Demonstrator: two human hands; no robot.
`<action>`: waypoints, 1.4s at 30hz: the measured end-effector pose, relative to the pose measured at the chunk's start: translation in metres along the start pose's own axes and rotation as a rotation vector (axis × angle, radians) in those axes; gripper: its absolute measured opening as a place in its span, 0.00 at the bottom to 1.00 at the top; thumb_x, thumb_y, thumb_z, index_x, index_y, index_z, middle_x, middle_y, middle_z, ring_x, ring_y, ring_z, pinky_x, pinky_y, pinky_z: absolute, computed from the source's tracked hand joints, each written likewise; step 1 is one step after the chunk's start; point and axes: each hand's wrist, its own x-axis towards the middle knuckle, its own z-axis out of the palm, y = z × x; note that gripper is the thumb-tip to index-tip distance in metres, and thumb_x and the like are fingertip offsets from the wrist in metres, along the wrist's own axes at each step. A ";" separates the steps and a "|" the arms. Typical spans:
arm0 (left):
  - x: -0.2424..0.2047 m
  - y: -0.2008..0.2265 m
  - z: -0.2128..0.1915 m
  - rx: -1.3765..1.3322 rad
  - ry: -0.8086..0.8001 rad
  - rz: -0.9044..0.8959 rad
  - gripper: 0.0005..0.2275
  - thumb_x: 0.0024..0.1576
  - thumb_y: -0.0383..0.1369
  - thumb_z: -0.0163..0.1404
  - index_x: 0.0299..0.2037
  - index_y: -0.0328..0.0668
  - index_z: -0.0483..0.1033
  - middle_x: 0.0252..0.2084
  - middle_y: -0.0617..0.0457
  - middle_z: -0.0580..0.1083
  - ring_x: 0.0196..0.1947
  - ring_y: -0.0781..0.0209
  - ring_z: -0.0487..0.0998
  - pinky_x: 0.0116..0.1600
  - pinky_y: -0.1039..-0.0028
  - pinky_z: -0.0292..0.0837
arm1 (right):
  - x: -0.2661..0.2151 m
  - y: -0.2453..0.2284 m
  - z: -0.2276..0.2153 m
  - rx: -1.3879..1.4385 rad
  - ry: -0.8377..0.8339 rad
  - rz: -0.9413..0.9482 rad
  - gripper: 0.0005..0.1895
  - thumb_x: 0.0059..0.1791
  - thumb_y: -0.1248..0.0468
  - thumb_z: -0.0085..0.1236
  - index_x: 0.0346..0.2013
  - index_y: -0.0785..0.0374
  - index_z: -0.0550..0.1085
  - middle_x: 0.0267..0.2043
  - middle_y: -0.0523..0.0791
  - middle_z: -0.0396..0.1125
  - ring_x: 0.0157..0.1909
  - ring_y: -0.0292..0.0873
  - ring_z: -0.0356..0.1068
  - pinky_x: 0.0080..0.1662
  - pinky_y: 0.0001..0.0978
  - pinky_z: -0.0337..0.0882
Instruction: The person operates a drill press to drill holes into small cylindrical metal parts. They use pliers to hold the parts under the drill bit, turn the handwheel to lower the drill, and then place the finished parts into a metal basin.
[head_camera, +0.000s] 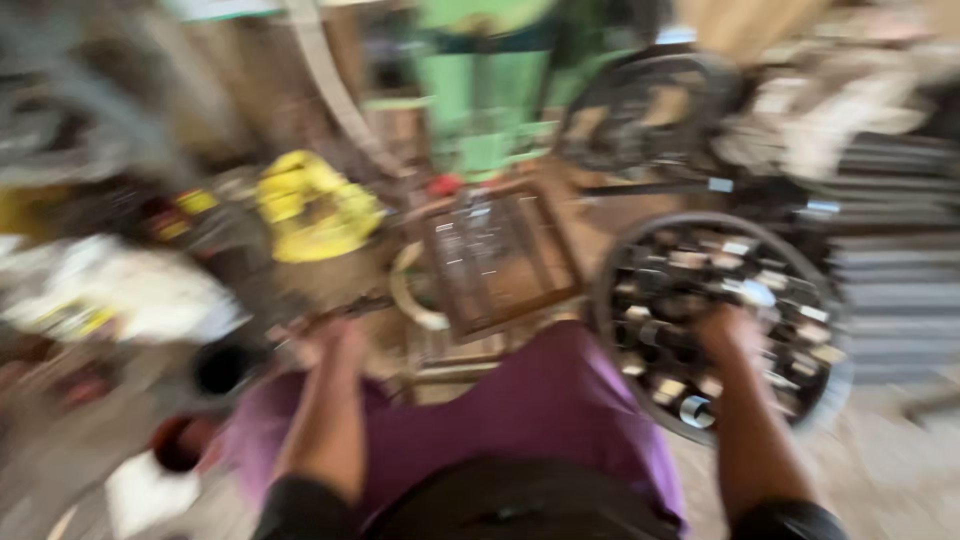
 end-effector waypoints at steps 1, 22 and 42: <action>0.006 -0.002 0.007 0.051 -0.017 -0.048 0.28 0.64 0.54 0.34 0.72 0.57 0.62 0.77 0.48 0.55 0.76 0.40 0.51 0.67 0.24 0.26 | 0.001 0.003 0.007 -0.039 0.025 -0.055 0.22 0.48 0.49 0.58 0.50 0.58 0.82 0.53 0.54 0.75 0.54 0.56 0.75 0.53 0.49 0.74; 0.001 0.042 0.008 -0.673 0.146 0.724 0.09 0.54 0.21 0.48 0.45 0.36 0.71 0.62 0.47 0.70 0.63 0.49 0.74 0.70 0.58 0.73 | -0.124 -0.096 -0.050 1.534 -0.352 -0.287 0.06 0.52 0.71 0.52 0.44 0.65 0.72 0.47 0.56 0.71 0.48 0.50 0.75 0.44 0.32 0.72; -0.086 0.102 -0.041 -0.360 -0.185 1.018 0.18 0.48 0.21 0.53 0.50 0.41 0.75 0.55 0.49 0.69 0.58 0.51 0.71 0.64 0.67 0.70 | -0.144 -0.162 -0.022 1.114 -0.624 -1.104 0.21 0.42 0.82 0.58 0.39 0.59 0.61 0.64 0.52 0.67 0.37 0.27 0.60 0.39 0.22 0.64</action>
